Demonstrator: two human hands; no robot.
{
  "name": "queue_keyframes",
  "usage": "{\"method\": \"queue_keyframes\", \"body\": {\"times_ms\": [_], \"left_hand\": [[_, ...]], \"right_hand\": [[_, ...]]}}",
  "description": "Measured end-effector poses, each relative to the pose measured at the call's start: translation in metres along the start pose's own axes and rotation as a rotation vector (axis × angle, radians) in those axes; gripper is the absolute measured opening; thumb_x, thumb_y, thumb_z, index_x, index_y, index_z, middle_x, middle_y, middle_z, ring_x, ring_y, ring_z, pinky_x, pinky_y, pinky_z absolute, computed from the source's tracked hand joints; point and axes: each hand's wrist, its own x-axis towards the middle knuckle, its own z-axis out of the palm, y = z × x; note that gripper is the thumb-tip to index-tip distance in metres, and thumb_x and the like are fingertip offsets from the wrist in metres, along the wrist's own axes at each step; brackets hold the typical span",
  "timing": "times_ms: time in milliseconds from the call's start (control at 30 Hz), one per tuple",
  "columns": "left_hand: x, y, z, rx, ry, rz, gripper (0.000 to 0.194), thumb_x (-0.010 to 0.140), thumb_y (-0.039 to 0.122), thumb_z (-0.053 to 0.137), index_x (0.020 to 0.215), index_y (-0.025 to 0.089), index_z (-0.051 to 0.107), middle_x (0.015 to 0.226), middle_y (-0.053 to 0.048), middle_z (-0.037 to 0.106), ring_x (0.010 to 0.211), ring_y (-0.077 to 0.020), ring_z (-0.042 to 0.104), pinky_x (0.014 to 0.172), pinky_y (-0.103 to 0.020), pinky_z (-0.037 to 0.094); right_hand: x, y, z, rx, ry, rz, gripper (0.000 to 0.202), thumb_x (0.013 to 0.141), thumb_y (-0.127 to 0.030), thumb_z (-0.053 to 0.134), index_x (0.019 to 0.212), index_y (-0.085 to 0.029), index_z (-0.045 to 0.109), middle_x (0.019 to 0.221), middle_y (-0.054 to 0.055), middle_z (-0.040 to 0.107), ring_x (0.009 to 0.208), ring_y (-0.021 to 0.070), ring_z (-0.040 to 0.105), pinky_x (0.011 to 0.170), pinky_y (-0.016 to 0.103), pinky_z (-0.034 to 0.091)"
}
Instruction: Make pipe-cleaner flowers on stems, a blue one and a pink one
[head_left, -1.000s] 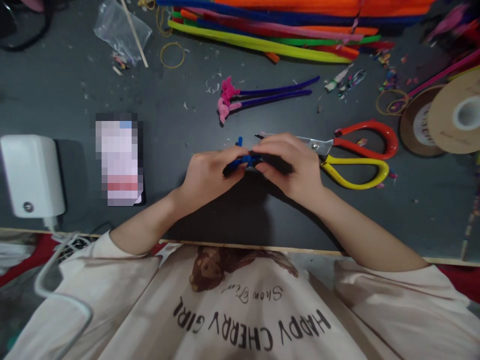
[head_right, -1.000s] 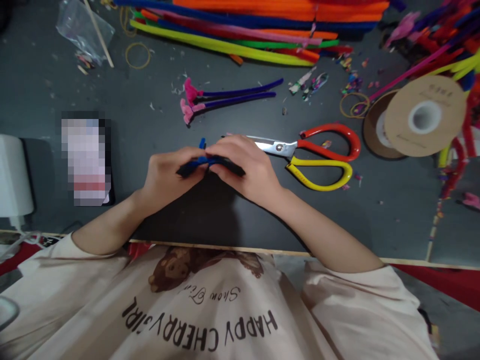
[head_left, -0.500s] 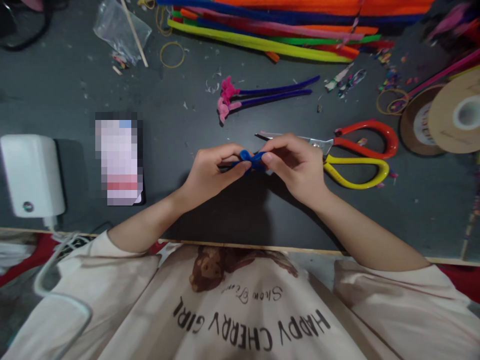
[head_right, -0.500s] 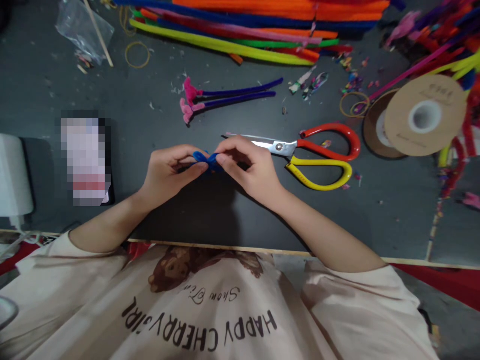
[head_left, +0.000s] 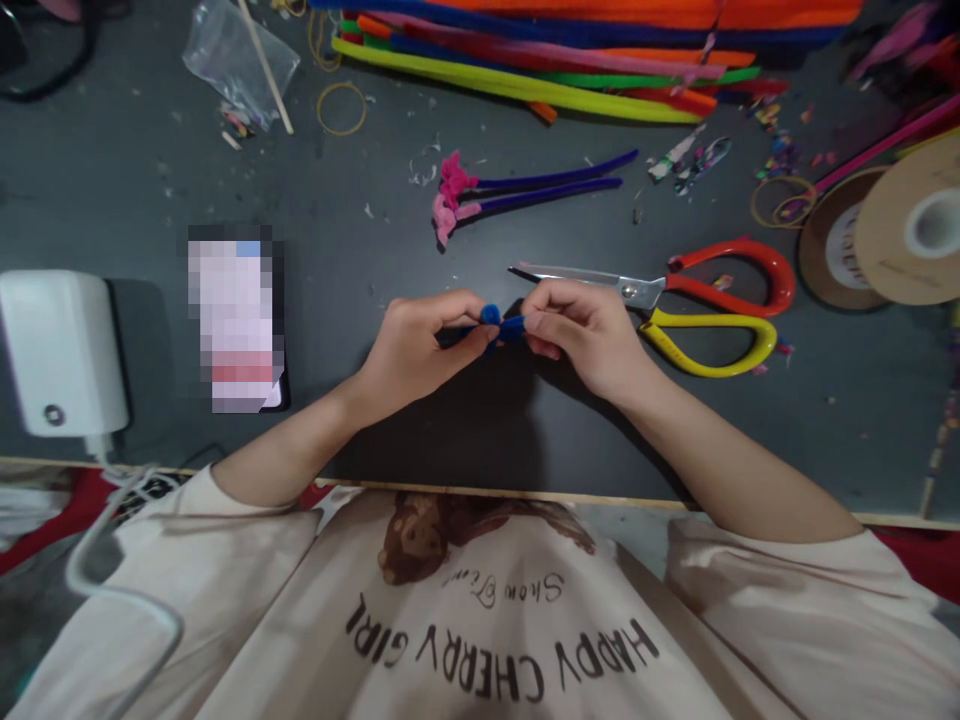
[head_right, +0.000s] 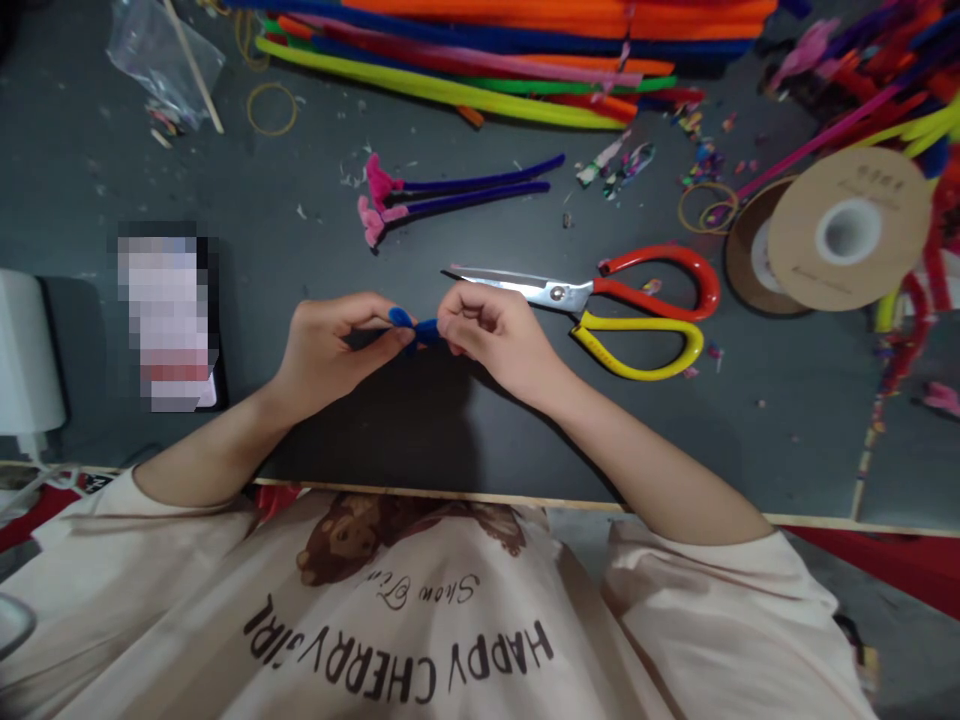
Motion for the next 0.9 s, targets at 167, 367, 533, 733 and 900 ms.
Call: {"method": "queue_keyframes", "body": {"times_ms": [167, 367, 533, 733, 900], "left_hand": [[0.003, -0.0015, -0.0021, -0.225, 0.011, -0.084, 0.017, 0.083, 0.033, 0.064, 0.089, 0.017, 0.063, 0.07, 0.001, 0.07, 0.064, -0.0089, 0.066, 0.062, -0.018, 0.051], [0.0058, -0.0026, -0.0042, -0.212, 0.11, -0.048, 0.023, 0.088, 0.032, 0.058, 0.07, 0.017, 0.057, 0.06, 0.003, 0.063, 0.058, -0.0062, 0.062, 0.059, -0.016, 0.048], [0.0033, -0.0015, -0.0021, -0.17, 0.065, -0.008, 0.025, 0.091, 0.03, 0.054, 0.07, 0.016, 0.059, 0.061, 0.002, 0.063, 0.058, -0.0054, 0.061, 0.057, -0.016, 0.046], [0.0012, -0.0002, -0.0017, -0.165, -0.005, -0.023, 0.04, 0.089, 0.049, 0.055, 0.066, 0.017, 0.057, 0.056, 0.002, 0.059, 0.051, -0.0053, 0.054, 0.047, -0.018, 0.036], [0.0028, 0.001, -0.0023, -0.155, 0.009, -0.031, 0.036, 0.088, 0.035, 0.055, 0.057, 0.017, 0.05, 0.048, 0.005, 0.045, 0.044, -0.0038, 0.038, 0.044, -0.021, 0.028]], "right_hand": [[-0.0006, 0.0018, 0.0008, -0.037, 0.09, -0.09, 0.026, 0.084, -0.039, 0.065, 0.071, -0.02, 0.053, 0.057, -0.006, 0.052, 0.045, 0.0045, 0.043, 0.043, 0.019, 0.034], [-0.0015, 0.0064, 0.0007, -0.07, 0.162, -0.162, 0.033, 0.085, -0.052, 0.062, 0.075, -0.022, 0.053, 0.062, -0.005, 0.055, 0.049, 0.007, 0.05, 0.045, 0.021, 0.04], [-0.0036, 0.0039, 0.0028, -0.142, 0.086, -0.141, 0.035, 0.086, -0.052, 0.061, 0.074, -0.02, 0.056, 0.06, -0.005, 0.052, 0.048, 0.0058, 0.045, 0.044, 0.02, 0.035], [-0.0054, 0.0006, 0.0028, -0.2, -0.002, -0.088, 0.035, 0.089, -0.048, 0.058, 0.07, -0.019, 0.054, 0.058, -0.005, 0.051, 0.049, 0.0057, 0.044, 0.045, 0.02, 0.033], [-0.0062, 0.0018, 0.002, -0.25, -0.023, -0.11, 0.024, 0.089, -0.032, 0.058, 0.07, -0.019, 0.054, 0.054, -0.007, 0.043, 0.045, 0.0047, 0.035, 0.044, 0.021, 0.026]]}}
